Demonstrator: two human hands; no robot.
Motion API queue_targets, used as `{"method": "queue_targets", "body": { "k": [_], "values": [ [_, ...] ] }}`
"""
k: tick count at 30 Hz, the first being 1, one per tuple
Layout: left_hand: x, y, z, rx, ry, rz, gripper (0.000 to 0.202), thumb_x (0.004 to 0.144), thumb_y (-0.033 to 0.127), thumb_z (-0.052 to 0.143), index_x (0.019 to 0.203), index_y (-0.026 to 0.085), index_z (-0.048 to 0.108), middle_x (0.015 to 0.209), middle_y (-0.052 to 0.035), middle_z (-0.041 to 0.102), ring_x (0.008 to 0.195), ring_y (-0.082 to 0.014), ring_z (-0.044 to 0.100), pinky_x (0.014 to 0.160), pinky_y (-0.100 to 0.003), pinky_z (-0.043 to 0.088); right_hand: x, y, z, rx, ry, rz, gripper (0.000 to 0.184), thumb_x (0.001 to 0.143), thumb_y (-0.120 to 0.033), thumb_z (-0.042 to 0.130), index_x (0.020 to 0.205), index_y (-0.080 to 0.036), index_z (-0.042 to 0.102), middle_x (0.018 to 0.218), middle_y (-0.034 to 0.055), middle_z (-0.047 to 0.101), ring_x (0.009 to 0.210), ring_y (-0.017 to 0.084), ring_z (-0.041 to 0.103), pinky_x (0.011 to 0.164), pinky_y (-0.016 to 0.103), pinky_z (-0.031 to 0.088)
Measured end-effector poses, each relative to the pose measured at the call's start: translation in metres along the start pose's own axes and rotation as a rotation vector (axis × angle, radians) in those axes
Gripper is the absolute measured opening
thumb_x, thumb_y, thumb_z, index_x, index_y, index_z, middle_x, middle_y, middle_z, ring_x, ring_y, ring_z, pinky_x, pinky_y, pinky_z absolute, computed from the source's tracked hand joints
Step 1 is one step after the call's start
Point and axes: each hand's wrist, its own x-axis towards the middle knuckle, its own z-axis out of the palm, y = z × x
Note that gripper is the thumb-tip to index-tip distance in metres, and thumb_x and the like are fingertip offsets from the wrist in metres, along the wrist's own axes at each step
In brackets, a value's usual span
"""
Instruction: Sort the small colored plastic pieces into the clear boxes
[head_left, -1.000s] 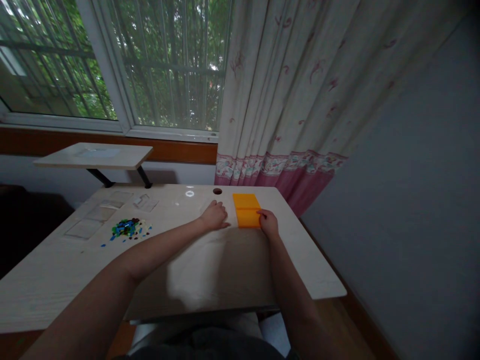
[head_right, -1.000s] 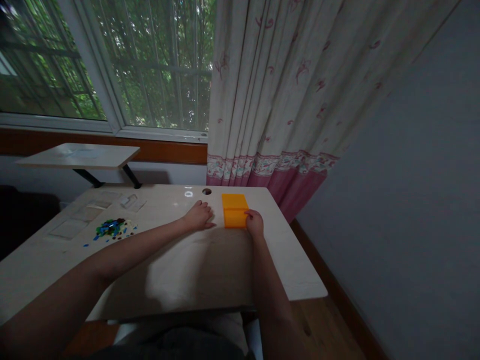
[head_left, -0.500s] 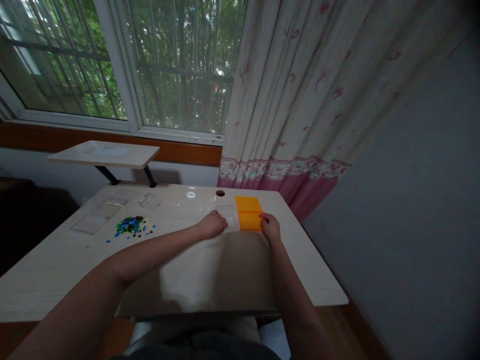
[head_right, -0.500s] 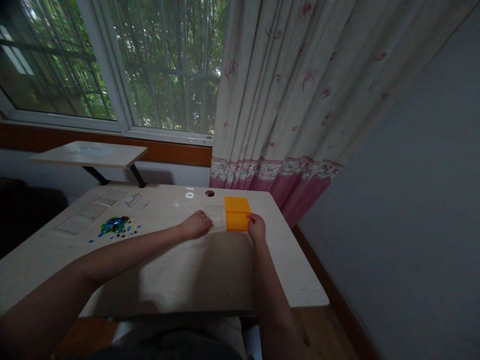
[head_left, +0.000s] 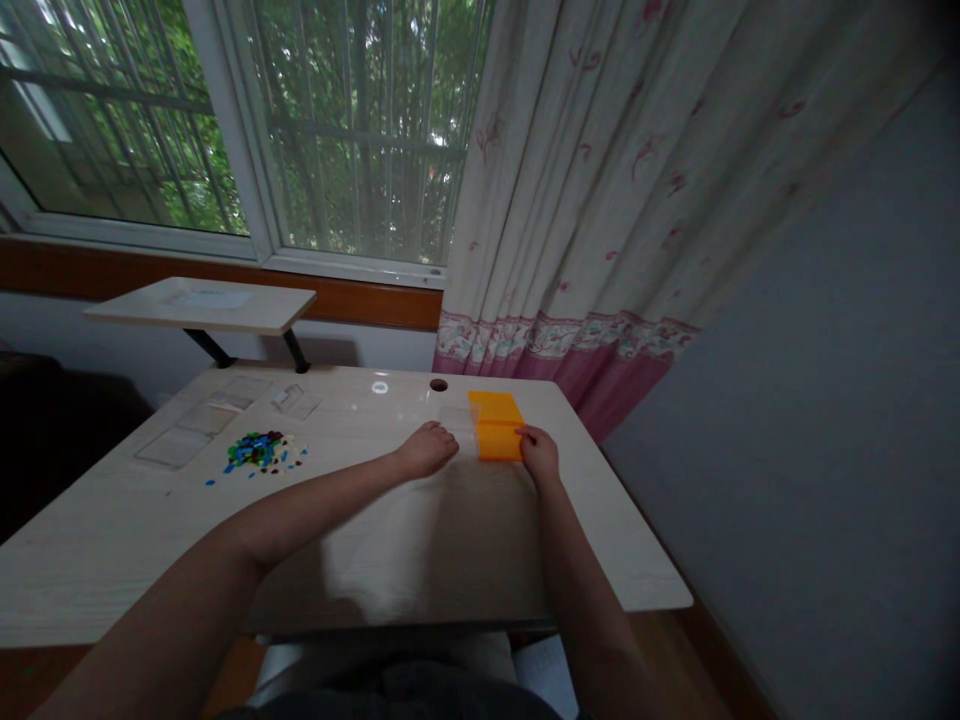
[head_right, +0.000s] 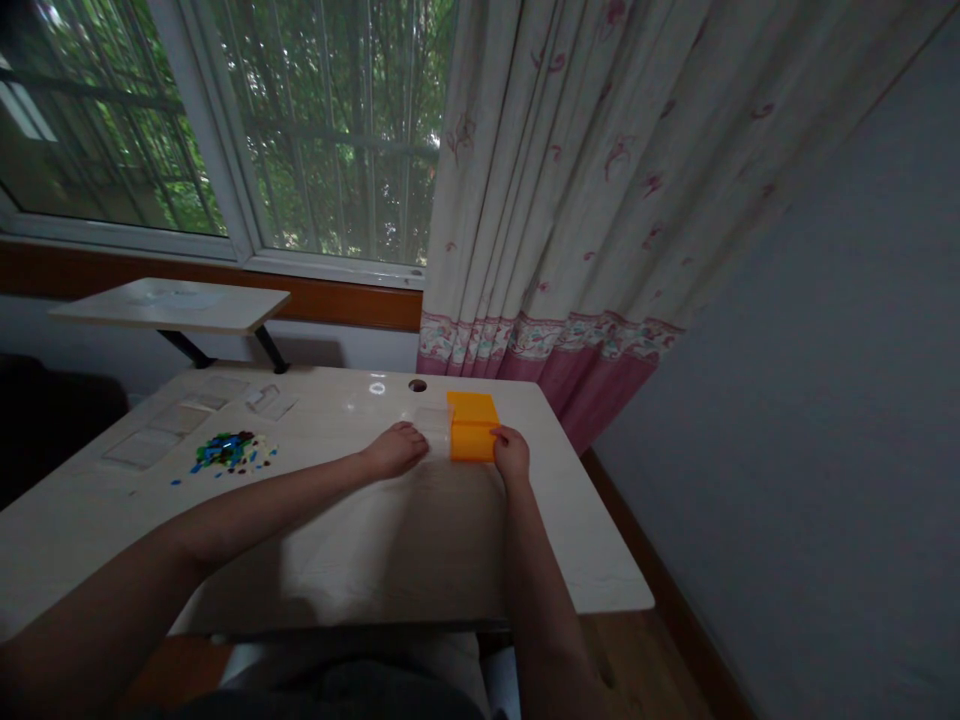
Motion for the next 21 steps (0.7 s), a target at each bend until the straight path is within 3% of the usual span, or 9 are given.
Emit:
{"method": "queue_targets", "body": {
  "k": [8, 12, 16, 21],
  "values": [
    [0.000, 0.006, 0.000, -0.080, 0.012, -0.003, 0.014, 0.088, 0.022, 0.057, 0.093, 0.016, 0.069, 0.094, -0.0113, 0.071, 0.096, -0.0242, 0.064, 0.095, -0.041, 0.043, 0.001, 0.002, 0.000, 0.002, -0.010, 0.036, 0.034, 0.076, -0.018, 0.046, 0.092, -0.020, 0.076, 0.110, 0.0057, 0.073, 0.105, 0.021, 0.066, 0.100, 0.037, 0.049],
    [-0.007, -0.002, -0.011, -0.155, 0.048, -0.014, 0.026, 0.090, 0.030, 0.057, 0.112, 0.019, 0.066, 0.103, -0.0079, 0.072, 0.099, -0.0205, 0.065, 0.095, -0.035, 0.045, 0.000, 0.001, -0.001, 0.007, -0.010, 0.035, 0.035, 0.076, -0.019, 0.046, 0.094, -0.020, 0.076, 0.111, 0.0064, 0.072, 0.105, 0.022, 0.065, 0.101, 0.037, 0.048],
    [-0.029, -0.033, -0.032, -0.177, 0.132, -0.124, 0.030, 0.097, 0.031, 0.045, 0.118, 0.020, 0.063, 0.114, -0.0074, 0.069, 0.105, -0.0177, 0.063, 0.097, -0.030, 0.045, 0.000, -0.001, -0.002, 0.013, -0.012, 0.034, 0.036, 0.075, -0.020, 0.046, 0.094, -0.019, 0.076, 0.111, 0.0078, 0.072, 0.106, 0.022, 0.065, 0.101, 0.038, 0.047],
    [-0.092, -0.099, -0.061, -0.108, 0.182, -0.362, 0.034, 0.096, 0.031, 0.041, 0.115, 0.017, 0.065, 0.111, -0.0108, 0.068, 0.106, -0.0222, 0.060, 0.097, -0.035, 0.045, -0.001, -0.003, -0.003, 0.028, -0.011, 0.035, 0.035, 0.075, -0.021, 0.046, 0.092, -0.019, 0.076, 0.111, 0.0072, 0.072, 0.106, 0.022, 0.065, 0.102, 0.037, 0.047]
  ]
}}
